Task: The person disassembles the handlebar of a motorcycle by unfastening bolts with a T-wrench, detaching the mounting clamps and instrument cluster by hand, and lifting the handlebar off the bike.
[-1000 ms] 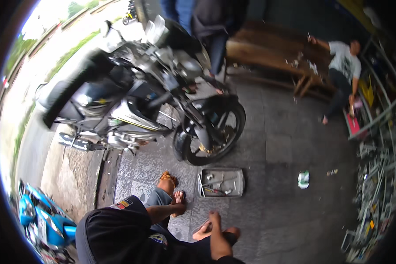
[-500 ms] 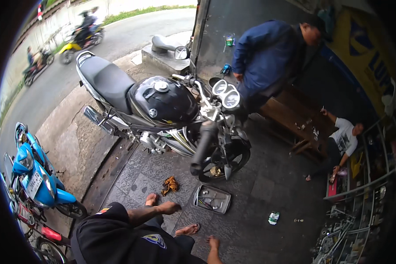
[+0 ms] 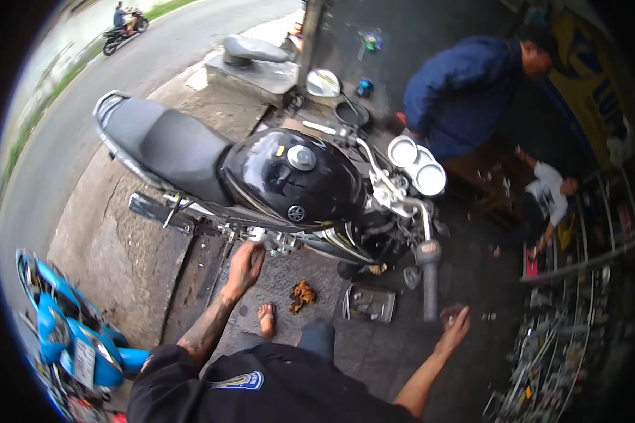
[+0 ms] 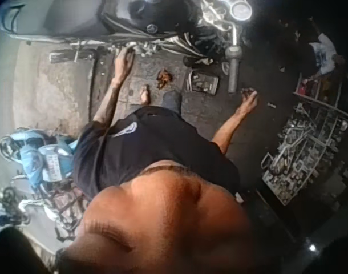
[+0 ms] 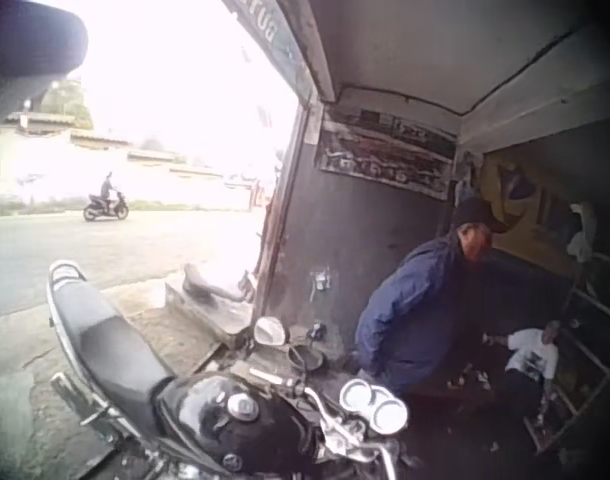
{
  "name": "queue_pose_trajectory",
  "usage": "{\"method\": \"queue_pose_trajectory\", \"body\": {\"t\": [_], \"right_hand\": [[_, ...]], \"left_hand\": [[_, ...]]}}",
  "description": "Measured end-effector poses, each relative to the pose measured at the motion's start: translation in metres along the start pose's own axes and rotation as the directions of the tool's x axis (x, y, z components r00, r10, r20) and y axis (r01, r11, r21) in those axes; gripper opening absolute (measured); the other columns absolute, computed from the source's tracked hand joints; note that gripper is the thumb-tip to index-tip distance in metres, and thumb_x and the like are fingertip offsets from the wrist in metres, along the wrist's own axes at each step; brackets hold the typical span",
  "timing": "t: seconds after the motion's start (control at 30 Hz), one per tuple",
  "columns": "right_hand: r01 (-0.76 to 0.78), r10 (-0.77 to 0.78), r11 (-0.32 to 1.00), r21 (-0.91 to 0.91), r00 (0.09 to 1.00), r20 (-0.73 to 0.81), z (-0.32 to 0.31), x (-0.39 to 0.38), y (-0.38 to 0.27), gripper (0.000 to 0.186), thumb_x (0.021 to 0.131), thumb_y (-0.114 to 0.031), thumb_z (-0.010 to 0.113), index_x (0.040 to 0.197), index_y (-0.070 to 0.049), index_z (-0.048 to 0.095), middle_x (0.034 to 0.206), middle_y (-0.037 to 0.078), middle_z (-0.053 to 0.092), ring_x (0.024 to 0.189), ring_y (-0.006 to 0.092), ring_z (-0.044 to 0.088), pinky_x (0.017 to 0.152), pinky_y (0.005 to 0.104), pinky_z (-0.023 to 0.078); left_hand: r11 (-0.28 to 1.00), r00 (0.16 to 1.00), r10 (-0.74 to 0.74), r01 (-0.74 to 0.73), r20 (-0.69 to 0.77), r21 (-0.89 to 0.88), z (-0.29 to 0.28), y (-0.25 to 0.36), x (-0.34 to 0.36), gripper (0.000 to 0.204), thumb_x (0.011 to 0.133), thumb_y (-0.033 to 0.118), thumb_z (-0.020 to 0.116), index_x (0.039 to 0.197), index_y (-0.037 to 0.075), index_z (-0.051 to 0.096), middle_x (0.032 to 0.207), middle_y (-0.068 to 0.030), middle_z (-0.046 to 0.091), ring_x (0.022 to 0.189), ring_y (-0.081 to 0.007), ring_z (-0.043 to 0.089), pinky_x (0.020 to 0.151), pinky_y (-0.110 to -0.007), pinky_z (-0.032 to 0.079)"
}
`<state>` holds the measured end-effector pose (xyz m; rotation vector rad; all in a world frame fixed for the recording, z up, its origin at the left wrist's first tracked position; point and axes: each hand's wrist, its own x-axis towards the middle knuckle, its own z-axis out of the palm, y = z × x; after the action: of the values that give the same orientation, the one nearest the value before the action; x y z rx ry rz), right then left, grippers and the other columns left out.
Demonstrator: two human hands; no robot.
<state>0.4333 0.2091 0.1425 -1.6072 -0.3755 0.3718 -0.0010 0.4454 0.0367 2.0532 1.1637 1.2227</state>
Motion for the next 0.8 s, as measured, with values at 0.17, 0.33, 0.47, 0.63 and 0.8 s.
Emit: {"method": "queue_pose_trajectory", "body": {"t": [0.17, 0.33, 0.47, 0.63, 0.8], "right_hand": [[0.169, -0.095, 0.962, -0.213, 0.943, 0.319, 0.048, 0.006, -0.067, 0.031, 0.101, -0.024, 0.046, 0.116, 0.0, 0.058, 0.106, 0.01, 0.063, 0.097, 0.0198, 0.062, 0.085, 0.0327, 0.051], [0.263, -0.026, 0.873, -0.411, 0.867, 0.497, 0.083, 0.001, -0.099, 0.038, 0.096, -0.019, 0.055, 0.129, -0.001, 0.052, 0.125, 0.012, 0.057, 0.113, 0.0234, 0.057, 0.093, 0.0335, 0.048], [0.4, -0.061, 0.798, -0.45, 0.797, 0.601, 0.08, 0.018, -0.124, 0.045, 0.088, -0.013, 0.065, 0.129, -0.001, 0.052, 0.127, 0.015, 0.055, 0.115, 0.0267, 0.056, 0.093, 0.0352, 0.047], [0.493, -0.03, 0.686, -0.535, 0.753, 0.657, 0.11, 0.042, -0.167, 0.04, 0.088, -0.017, 0.065, 0.123, 0.0, 0.056, 0.122, 0.016, 0.058, 0.112, 0.0287, 0.058, 0.093, 0.0364, 0.048], [0.706, -0.1, 0.548, -0.449, 0.588, 0.803, 0.19, 0.077, -0.17, 0.035, 0.088, -0.015, 0.063, 0.118, 0.001, 0.057, 0.108, 0.017, 0.061, 0.103, 0.0337, 0.06, 0.087, 0.039, 0.048]], "left_hand": [[0.969, 0.999, -0.027, 0.035, 0.036, -0.243, 0.034, 0.032, 0.145, 0.022, 0.089, 0.001, 0.058, 0.112, -0.001, 0.06, 0.097, -0.0109, 0.065, 0.092, -0.0187, 0.064, 0.082, -0.03, 0.048], [0.903, 0.972, 0.076, 0.028, 0.223, -0.43, 0.108, 0.09, 0.185, 0.02, 0.089, 0.005, 0.059, 0.108, 0.0, 0.06, 0.096, -0.0125, 0.065, 0.089, -0.0228, 0.065, 0.081, -0.03, 0.05], [0.931, 0.926, 0.261, -0.166, 0.274, -0.326, 0.124, 0.078, 0.221, 0.027, 0.082, 0.005, 0.064, 0.109, 0.003, 0.06, 0.101, -0.0147, 0.061, 0.098, -0.0328, 0.059, 0.085, -0.037, 0.048], [0.954, 0.918, 0.274, -0.296, 0.287, 0.037, 0.098, -0.021, 0.313, 0.049, 0.077, 0.011, 0.07, 0.123, 0.006, 0.052, 0.115, -0.0152, 0.058, 0.11, -0.0347, 0.054, 0.093, -0.041, 0.045], [0.896, 0.802, 0.348, -0.437, 0.486, 0.08, 0.138, -0.071, 0.363, 0.077, 0.068, 0.026, 0.079, 0.133, 0.008, 0.043, 0.127, -0.0177, 0.048, 0.115, -0.0388, 0.05, 0.096, -0.045, 0.043]]}}
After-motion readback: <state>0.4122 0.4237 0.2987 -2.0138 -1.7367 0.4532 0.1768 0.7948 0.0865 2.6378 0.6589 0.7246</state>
